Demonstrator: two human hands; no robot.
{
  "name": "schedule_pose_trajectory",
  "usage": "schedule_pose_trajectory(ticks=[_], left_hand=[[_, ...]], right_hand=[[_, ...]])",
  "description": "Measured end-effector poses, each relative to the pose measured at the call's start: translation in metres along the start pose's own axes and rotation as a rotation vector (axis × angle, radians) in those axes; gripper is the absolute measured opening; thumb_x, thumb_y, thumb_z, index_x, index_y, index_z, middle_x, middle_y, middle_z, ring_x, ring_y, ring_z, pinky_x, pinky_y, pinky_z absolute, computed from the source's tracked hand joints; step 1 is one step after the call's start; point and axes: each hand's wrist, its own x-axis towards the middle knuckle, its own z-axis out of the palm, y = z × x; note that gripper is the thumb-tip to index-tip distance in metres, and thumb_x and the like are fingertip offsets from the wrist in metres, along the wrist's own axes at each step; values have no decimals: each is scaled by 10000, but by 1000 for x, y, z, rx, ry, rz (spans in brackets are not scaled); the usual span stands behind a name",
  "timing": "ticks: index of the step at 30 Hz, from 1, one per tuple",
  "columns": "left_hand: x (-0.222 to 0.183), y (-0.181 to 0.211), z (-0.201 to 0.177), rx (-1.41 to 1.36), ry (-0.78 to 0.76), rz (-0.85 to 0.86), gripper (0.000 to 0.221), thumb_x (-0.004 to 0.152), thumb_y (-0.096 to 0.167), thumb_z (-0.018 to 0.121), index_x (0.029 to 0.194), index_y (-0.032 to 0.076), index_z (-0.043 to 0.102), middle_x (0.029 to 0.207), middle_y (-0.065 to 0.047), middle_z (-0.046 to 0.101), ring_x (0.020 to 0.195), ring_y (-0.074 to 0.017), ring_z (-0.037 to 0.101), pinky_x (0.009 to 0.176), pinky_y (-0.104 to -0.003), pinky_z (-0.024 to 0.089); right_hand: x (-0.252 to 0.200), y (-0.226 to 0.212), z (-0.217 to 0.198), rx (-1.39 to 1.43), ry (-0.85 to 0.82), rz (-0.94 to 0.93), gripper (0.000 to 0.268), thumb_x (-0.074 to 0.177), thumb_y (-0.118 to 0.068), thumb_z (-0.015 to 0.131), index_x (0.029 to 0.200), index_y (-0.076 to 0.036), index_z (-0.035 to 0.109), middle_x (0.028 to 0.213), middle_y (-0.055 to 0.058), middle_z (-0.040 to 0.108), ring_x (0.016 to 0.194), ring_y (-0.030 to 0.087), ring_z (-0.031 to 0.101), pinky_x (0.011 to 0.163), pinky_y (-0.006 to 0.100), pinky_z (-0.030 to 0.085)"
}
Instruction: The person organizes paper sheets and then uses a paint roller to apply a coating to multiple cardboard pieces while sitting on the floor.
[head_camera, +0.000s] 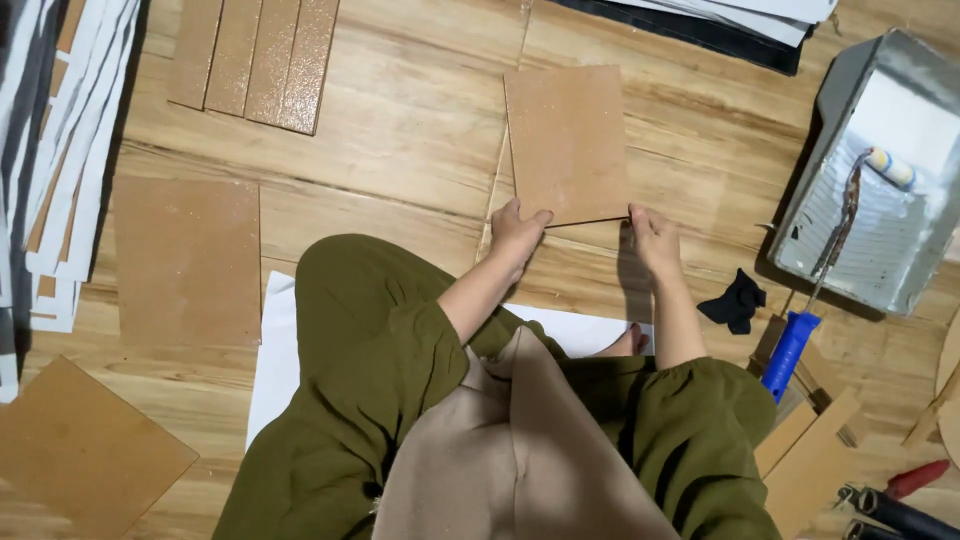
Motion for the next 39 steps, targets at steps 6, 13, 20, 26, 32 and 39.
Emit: schedule_pose_trajectory(ticks=[6,13,20,26,32,39], left_hand=[[1,4,-13,7,118,143,431,784,271,585,1122,4,570,1090,-188,573,1051,-332,552,837,-406,482],[26,-1,-47,-362,11,-5,239,803,93,555,1037,67,600,852,-58,624,638,-124,605,563,-252,570],[37,-4,-62,-417,-87,-8,320,778,39,593,1097,62,581,956,-70,639,657,-132,644,566,-233,587],[41,-2,-83,-435,-103,29,300,759,7,589,1055,50,607,873,-77,645,604,-119,640,498,-181,571],[28,26,-138,-405,-46,118,307,727,4,613,1034,11,610,847,-86,639,594,-102,611,480,-164,546],[38,28,-229,-305,189,343,310,722,-13,567,1027,11,616,789,-63,631,656,-76,566,517,-160,496]], right_hand=[[14,15,2,404,188,158,217,913,-283,553,980,-96,641,881,113,603,782,211,580,577,346,544],[-11,-22,-13,878,-103,355,259,893,-194,513,1116,-69,554,898,98,658,785,165,679,640,306,588],[-6,-10,-6,1175,-182,421,61,850,-80,597,907,-59,603,892,173,656,814,255,681,727,402,572],[-4,-18,0,1173,-263,371,42,859,-99,584,893,-84,605,932,194,642,848,275,669,755,411,556],[-23,-71,17,1132,-331,262,245,888,-196,534,1092,-66,575,962,184,638,849,257,662,733,391,557],[-47,-75,39,996,-283,291,365,896,-246,528,1193,-35,520,942,171,639,819,233,665,709,356,565]])
